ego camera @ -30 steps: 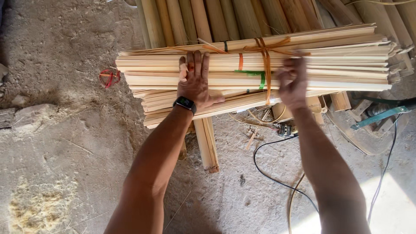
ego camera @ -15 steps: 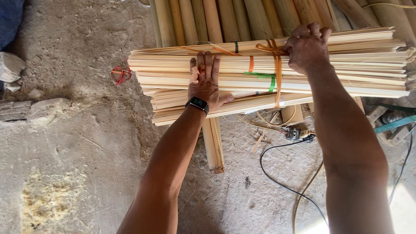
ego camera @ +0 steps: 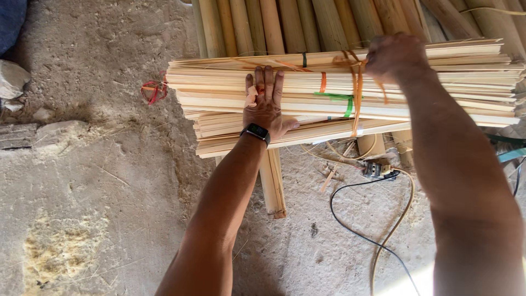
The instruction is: The person sits on the floor and uses a manual splitting machine to process bamboo sticks. They feed bundles of sticks into the machine, which shaves them into thinner strips, and then collects the processed sticks.
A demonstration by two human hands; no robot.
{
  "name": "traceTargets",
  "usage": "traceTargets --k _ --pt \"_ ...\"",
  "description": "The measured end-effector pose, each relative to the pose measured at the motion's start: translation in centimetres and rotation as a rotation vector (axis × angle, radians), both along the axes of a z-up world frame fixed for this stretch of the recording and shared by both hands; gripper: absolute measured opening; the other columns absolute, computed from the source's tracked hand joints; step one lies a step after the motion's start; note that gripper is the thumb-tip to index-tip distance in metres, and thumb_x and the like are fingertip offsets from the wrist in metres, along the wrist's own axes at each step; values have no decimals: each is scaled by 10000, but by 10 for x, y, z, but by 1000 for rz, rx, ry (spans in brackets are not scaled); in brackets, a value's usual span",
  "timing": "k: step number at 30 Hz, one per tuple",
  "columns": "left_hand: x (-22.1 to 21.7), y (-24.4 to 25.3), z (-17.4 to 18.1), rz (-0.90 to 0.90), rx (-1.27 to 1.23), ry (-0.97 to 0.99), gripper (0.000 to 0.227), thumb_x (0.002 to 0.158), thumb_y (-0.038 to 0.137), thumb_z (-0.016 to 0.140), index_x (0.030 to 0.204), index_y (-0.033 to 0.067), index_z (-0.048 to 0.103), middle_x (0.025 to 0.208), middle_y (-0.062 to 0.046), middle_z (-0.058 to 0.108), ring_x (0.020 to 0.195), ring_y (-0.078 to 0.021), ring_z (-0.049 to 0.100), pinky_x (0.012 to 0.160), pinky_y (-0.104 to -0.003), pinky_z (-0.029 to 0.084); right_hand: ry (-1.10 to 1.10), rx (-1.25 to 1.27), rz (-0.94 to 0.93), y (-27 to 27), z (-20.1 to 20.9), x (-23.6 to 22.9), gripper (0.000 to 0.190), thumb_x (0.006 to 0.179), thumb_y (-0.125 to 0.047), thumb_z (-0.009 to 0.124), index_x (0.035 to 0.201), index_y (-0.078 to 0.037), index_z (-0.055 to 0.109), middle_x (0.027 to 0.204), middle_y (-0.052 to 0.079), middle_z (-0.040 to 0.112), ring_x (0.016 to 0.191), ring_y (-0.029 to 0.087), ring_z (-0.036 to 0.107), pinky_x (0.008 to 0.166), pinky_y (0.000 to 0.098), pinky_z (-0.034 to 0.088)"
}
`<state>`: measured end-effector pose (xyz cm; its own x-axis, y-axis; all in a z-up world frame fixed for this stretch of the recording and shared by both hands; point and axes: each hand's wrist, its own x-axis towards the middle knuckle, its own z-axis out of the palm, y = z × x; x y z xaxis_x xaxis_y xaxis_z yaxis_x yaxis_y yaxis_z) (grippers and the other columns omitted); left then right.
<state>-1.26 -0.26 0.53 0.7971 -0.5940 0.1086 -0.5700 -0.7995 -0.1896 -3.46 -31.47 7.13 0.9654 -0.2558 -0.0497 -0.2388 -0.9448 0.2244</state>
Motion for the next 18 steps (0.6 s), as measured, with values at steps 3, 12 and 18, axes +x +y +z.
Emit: traceTargets --k 3,12,18 --pt "1 -6 6 43 30 52 1343 758 885 552 1625 56 -51 1700 -229 -59 1564 -420 -69 1253 -558 -56 -123 2 17 -12 21 4 298 1034 -357 594 1233 -144 660 1159 123 672 1106 280 619 959 486 523" --pt "-3 -5 15 46 57 95 1370 754 877 585 1629 46 -65 1706 -224 -57 1568 -420 -71 1261 -550 -60 -612 696 17 -65 30 -45 196 1106 -266 610 1143 -125 741 1109 86 718 1056 193 673 1056 436 522" --pt "-1 -4 8 19 -10 61 1377 744 869 601 1627 40 -54 1700 -230 -53 1567 -414 -64 1256 -565 -58 -471 1002 -307 -30 -69 -38 179 1032 -288 690 1112 -139 749 1007 -3 697 951 95 675 1036 350 514"
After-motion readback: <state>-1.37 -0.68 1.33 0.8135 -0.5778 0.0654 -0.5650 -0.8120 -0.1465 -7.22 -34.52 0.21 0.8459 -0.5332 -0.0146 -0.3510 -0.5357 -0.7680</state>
